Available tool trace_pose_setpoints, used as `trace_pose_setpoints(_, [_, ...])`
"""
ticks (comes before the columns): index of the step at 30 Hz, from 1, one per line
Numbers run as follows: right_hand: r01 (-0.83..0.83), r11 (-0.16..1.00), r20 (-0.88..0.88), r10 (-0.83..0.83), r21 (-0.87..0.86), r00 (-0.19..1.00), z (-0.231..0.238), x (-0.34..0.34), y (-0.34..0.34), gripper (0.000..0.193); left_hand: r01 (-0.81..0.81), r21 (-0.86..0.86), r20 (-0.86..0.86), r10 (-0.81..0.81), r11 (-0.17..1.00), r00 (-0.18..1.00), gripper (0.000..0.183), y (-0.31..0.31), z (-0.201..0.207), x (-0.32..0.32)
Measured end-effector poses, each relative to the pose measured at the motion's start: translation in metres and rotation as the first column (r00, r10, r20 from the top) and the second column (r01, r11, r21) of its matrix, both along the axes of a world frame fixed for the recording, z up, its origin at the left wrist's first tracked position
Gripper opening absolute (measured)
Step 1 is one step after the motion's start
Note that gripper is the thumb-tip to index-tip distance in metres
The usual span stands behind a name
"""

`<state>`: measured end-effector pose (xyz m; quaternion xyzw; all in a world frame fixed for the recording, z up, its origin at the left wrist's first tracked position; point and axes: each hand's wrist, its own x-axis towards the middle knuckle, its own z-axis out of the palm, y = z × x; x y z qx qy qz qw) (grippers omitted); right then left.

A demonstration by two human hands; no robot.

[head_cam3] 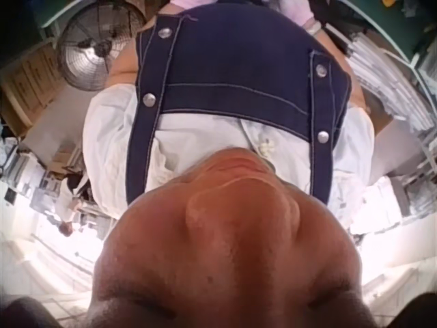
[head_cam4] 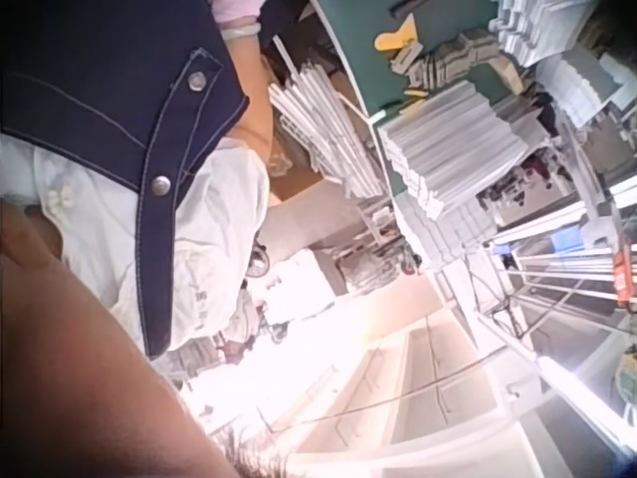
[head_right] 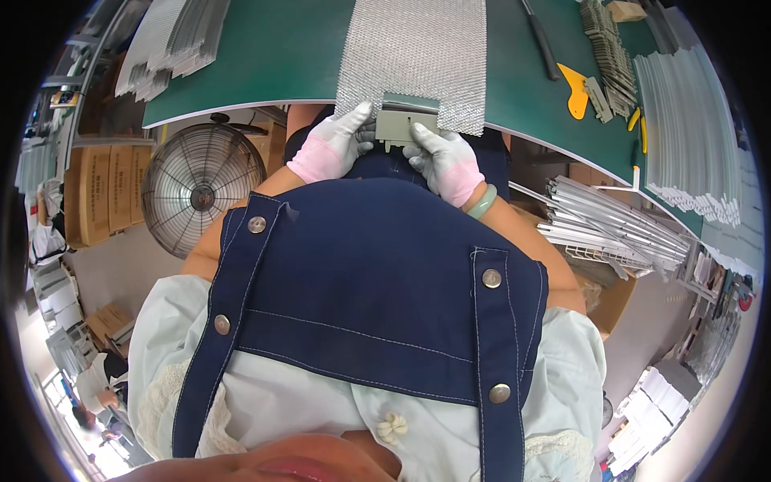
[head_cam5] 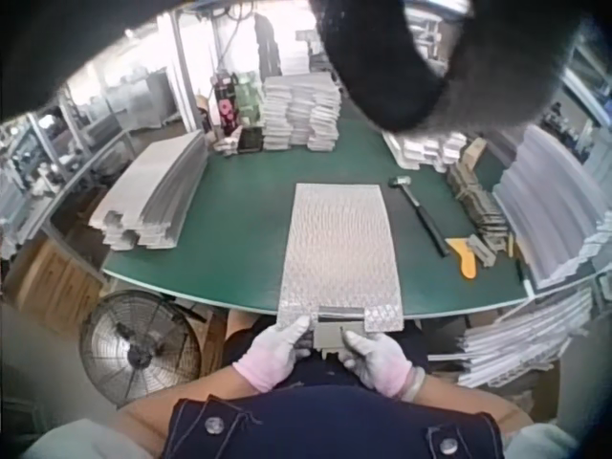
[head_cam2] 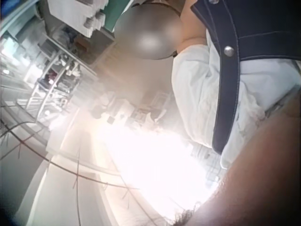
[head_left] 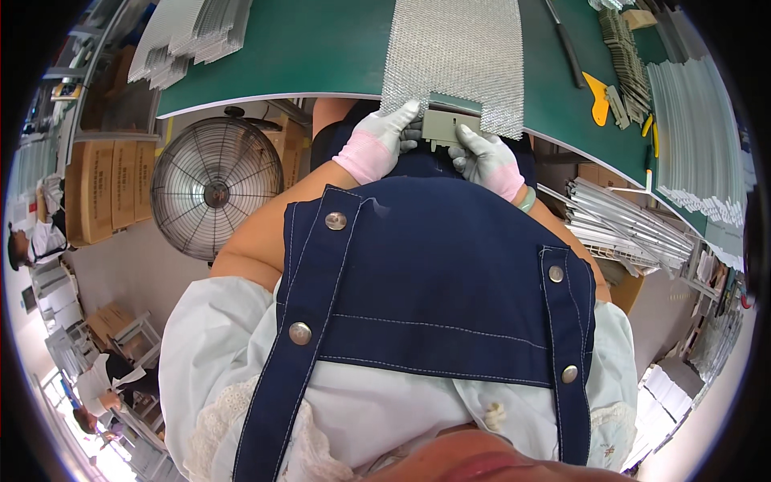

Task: The person assembles metal mesh panels into frames. They place a mesh sheet on a workbench, position a metal frame around it, and use a handheld riveting tool to secure the mesh to the frame. The person then stacks the completed unit and repeats the process with new materials.

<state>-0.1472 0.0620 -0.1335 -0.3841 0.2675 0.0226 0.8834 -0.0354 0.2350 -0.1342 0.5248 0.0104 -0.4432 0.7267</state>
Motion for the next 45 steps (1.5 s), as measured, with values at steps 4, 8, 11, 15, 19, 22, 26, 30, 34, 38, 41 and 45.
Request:
trace_pose_setpoints(4, [0.062,0.996,-0.058,-0.066,-0.061,0.996,0.008,0.003,0.009,0.034,0.145,-0.036,-0.012,-0.145,0.989,0.989,0.035,0.006,0.009,-0.001])
trace_pose_setpoints(8, [-0.013,0.998,-0.064,0.009,-0.06,0.998,0.006,0.003,0.004,0.036,0.265,0.169,0.126,-0.288,0.949,0.949,0.037,0.004,0.004,0.001])
trace_pose_setpoints(11, [0.04,0.999,-0.078,-0.042,-0.015,0.996,0.024,0.001,0.002,0.035,0.229,0.237,0.134,-0.266,0.944,0.955,0.036,0.005,0.012,0.0])
trace_pose_setpoints(15, [0.201,0.98,-0.004,-0.201,-0.008,0.98,0.002,-0.005,-0.01,0.03,0.187,0.128,0.052,-0.195,0.974,0.979,0.034,0.005,0.013,0.0])
trace_pose_setpoints(19, [0.01,0.967,0.212,-0.066,0.256,0.975,-0.015,-0.009,-0.027,0.025,0.17,-0.004,-0.048,-0.17,0.985,0.984,0.033,0.007,0.003,0.002])
trace_pose_setpoints(22, [0.021,0.988,0.186,-0.05,0.156,0.981,-0.009,-0.008,-0.025,0.029,0.162,-0.004,-0.065,-0.162,0.987,0.985,0.031,0.008,0.0,0.002])
trace_pose_setpoints(26, [0.129,0.971,0.014,-0.129,-0.203,0.992,-0.002,-0.008,-0.024,0.044,0.112,0.044,-0.008,-0.112,0.993,0.994,0.04,0.0,0.016,-0.007])
trace_pose_setpoints(30, [-0.221,0.951,0.108,0.202,0.217,0.973,-0.021,-0.028,-0.053,0.061,0.463,0.212,0.021,-0.478,0.86,0.878,0.059,0.016,0.057,0.015])
trace_pose_setpoints(34, [-0.485,0.859,-0.147,0.465,-0.164,0.873,0.009,-0.019,-0.033,0.067,0.139,0.622,0.722,-0.633,0.771,0.278,0.038,0.001,0.087,0.061])
trace_pose_setpoints(38, [-0.262,0.964,-0.107,0.257,-0.044,0.961,0.001,0.006,-0.005,0.057,-0.18,0.463,0.702,-0.483,0.868,-0.524,0.056,-0.066,0.039,0.113])
trace_pose_setpoints(41, [-0.115,0.989,-0.055,0.111,-0.087,0.992,-0.003,0.015,0.004,0.054,-0.254,0.626,0.519,-0.638,0.737,-0.569,0.062,-0.079,0.02,0.118])
trace_pose_setpoints(45, [0.087,0.991,-0.048,-0.092,-0.099,0.995,0.002,0.027,0.016,0.045,-0.278,0.63,0.489,-0.649,0.725,-0.583,0.063,-0.082,0.02,0.117])
